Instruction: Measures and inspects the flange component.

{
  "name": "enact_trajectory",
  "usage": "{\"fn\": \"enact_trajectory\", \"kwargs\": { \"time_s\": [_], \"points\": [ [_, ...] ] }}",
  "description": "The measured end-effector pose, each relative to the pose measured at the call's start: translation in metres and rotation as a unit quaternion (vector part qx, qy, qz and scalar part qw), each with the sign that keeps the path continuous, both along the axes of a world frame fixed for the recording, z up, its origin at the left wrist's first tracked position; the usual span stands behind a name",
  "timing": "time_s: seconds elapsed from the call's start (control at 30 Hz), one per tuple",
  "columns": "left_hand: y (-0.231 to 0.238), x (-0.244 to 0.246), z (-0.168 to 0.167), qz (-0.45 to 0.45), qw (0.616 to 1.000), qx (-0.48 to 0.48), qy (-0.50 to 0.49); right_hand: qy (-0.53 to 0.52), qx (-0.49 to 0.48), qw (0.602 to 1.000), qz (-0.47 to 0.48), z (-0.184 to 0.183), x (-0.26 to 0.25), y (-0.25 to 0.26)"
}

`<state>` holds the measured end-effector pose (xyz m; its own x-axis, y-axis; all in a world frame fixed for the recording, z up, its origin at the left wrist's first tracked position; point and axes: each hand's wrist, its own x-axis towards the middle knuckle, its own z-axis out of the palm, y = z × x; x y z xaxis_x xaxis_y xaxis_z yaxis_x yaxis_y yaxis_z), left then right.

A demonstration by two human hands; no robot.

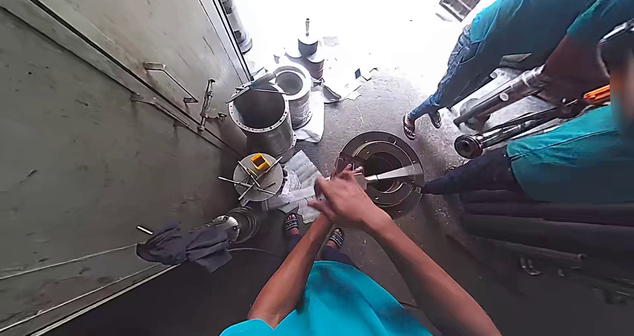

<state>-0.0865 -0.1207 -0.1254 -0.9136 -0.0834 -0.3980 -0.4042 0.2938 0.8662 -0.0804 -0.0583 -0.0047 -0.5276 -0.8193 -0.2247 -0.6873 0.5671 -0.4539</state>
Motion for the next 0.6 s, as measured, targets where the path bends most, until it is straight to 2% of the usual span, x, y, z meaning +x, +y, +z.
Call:
{"fn": "enact_trajectory", "kwargs": {
  "time_s": [0.03,0.07,0.1,0.13,0.17,0.23,0.3,0.37,0.43,0.47,0.53,0.6],
  "points": [
    [-0.003,0.015,-0.013,-0.051,0.99,-0.027,0.125,-0.041,0.063,0.997,0.031,0.012,0.007,0.014],
    [-0.001,0.024,-0.038,-0.039,0.965,-0.04,0.257,-0.07,0.129,0.989,0.028,0.024,0.009,0.031],
    [0.001,0.026,-0.053,-0.023,0.943,-0.03,0.33,-0.073,0.19,0.979,-0.005,0.033,0.005,0.048],
    [0.0,0.026,-0.058,-0.026,0.936,-0.029,0.349,-0.049,0.235,0.969,-0.058,0.035,-0.006,0.062],
    [-0.002,0.025,-0.056,-0.031,0.936,-0.035,0.35,-0.005,0.239,0.964,-0.115,0.029,-0.019,0.071],
    [0.002,0.028,-0.056,-0.02,0.94,-0.036,0.34,0.084,0.132,0.97,-0.188,0.009,-0.036,0.064],
    [0.003,0.031,-0.051,-0.009,0.96,-0.067,0.272,0.062,0.016,0.983,-0.173,-0.003,-0.036,0.029],
    [0.003,0.031,-0.05,-0.027,0.976,-0.105,0.19,0.015,-0.03,0.995,-0.089,-0.008,-0.02,0.01],
    [0.004,0.025,-0.053,-0.048,0.964,-0.105,0.238,-0.042,0.0,0.999,0.001,0.0,-0.007,0.024],
    [0.0,0.022,-0.051,-0.041,0.956,-0.078,0.279,-0.065,0.052,0.996,0.02,0.011,-0.006,0.031],
    [-0.001,0.021,-0.055,-0.041,0.948,-0.049,0.311,-0.029,0.165,0.985,-0.037,0.028,-0.009,0.044],
    [0.0,0.024,-0.054,-0.044,0.947,-0.036,0.316,0.057,0.198,0.966,-0.157,0.025,-0.018,0.046]
  ]
}}
